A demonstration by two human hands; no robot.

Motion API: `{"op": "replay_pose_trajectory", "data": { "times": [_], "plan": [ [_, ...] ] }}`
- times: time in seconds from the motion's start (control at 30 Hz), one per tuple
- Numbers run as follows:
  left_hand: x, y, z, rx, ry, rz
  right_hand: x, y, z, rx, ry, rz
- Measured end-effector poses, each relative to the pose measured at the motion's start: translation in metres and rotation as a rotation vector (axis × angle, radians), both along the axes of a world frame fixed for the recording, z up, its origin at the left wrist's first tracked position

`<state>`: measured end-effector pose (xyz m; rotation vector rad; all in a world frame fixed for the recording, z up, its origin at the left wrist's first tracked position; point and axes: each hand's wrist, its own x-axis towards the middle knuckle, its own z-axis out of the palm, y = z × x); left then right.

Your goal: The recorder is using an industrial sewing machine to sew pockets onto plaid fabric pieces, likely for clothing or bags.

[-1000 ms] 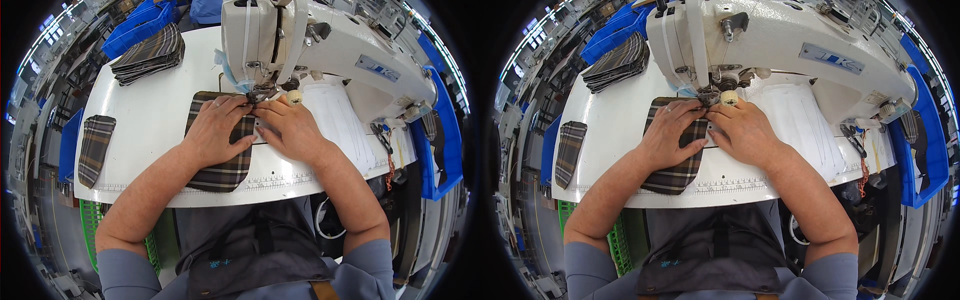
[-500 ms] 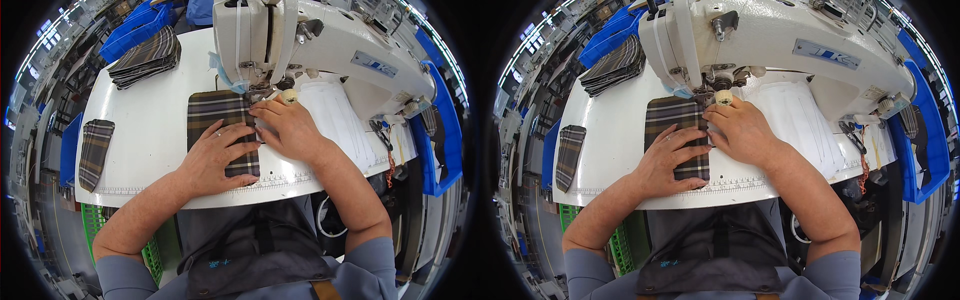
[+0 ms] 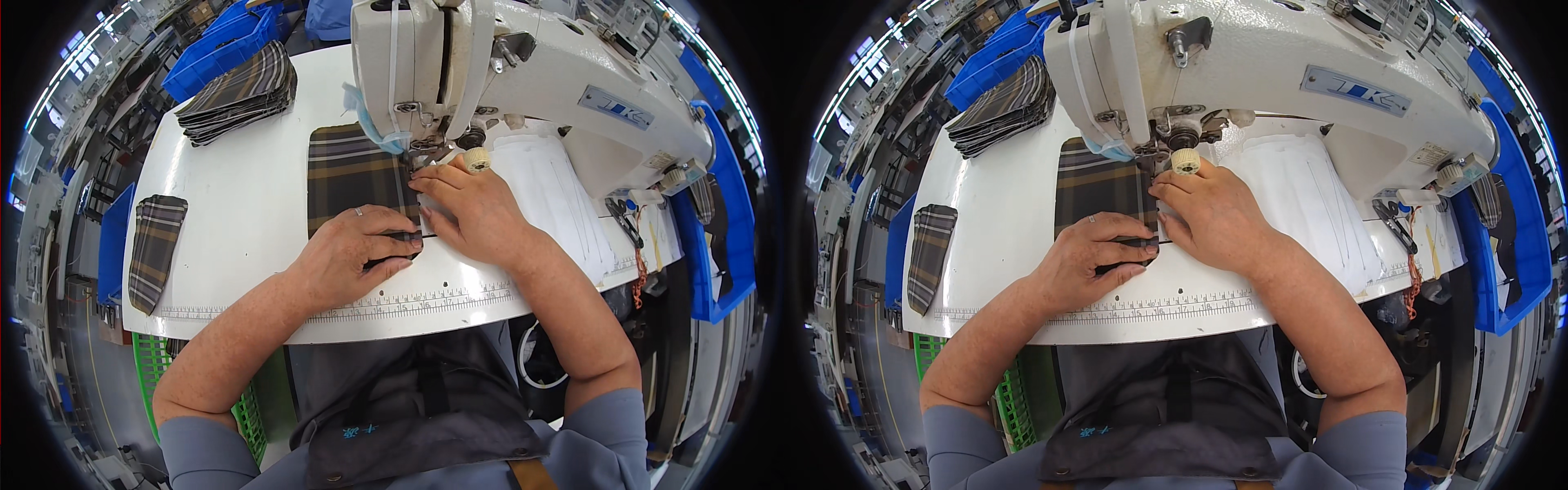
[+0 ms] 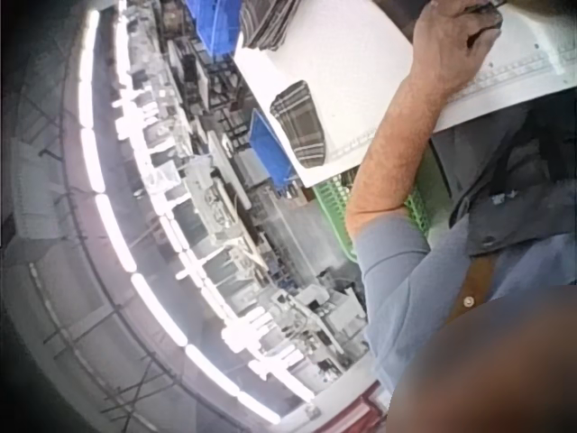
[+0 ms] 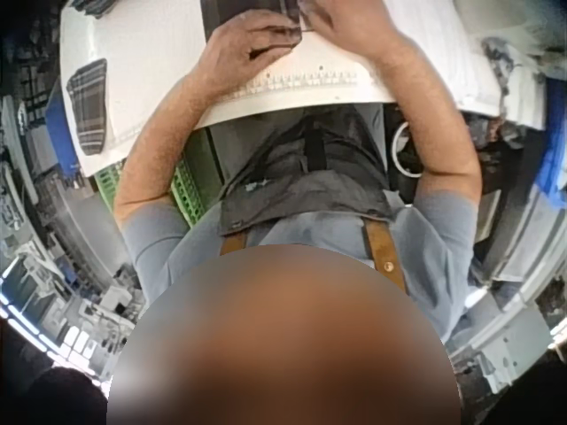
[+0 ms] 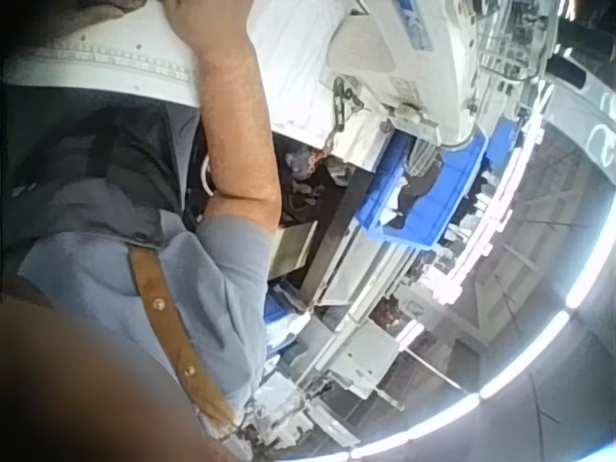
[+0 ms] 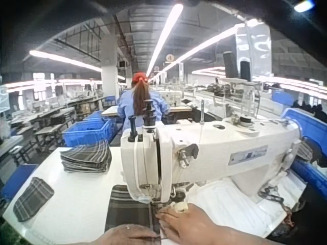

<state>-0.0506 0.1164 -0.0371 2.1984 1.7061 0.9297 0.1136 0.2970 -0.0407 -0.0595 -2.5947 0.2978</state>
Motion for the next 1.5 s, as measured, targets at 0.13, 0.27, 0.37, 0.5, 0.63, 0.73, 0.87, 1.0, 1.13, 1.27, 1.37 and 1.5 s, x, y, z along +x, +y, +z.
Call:
{"op": "replay_pose_trajectory", "data": {
  "times": [0.13,0.27,0.37,0.5,0.63,0.73,0.87,1.0,1.13,1.27,1.37,1.5],
  "plan": [
    [-0.007,0.006,-0.002,0.024,0.030,0.033,-0.001,-0.002,0.001,-0.003,0.002,-0.002],
    [-0.015,0.017,-0.004,0.057,0.027,0.024,-0.001,-0.001,0.000,0.006,0.012,-0.001],
    [-0.022,0.024,-0.005,0.049,0.016,0.022,-0.001,-0.001,-0.002,0.010,0.015,-0.010],
    [-0.031,0.033,-0.006,0.060,0.025,0.030,-0.001,-0.001,0.000,0.003,0.016,0.000],
    [-0.039,0.041,-0.006,0.062,0.040,0.056,-0.001,-0.001,-0.001,0.004,-0.002,-0.012],
    [-0.045,0.046,-0.007,0.094,0.043,0.054,-0.001,-0.002,0.001,0.004,-0.019,-0.021],
    [-0.048,0.053,-0.006,0.056,0.048,0.091,0.001,-0.003,0.000,0.004,-0.065,-0.056],
    [-0.049,0.055,-0.002,0.051,0.108,0.131,0.001,-0.005,0.000,0.027,-0.078,-0.082],
    [-0.046,0.055,-0.001,0.056,0.161,0.150,0.002,-0.005,0.001,0.030,-0.083,-0.088],
    [-0.042,0.053,-0.003,0.080,0.165,0.167,0.002,-0.006,0.001,0.029,-0.102,-0.096],
    [-0.037,0.052,-0.002,0.087,0.181,0.163,0.002,-0.006,0.002,0.021,-0.095,-0.087],
    [-0.034,0.052,-0.003,0.114,0.189,0.169,0.002,-0.005,0.000,0.023,-0.078,-0.087]
  ]
}}
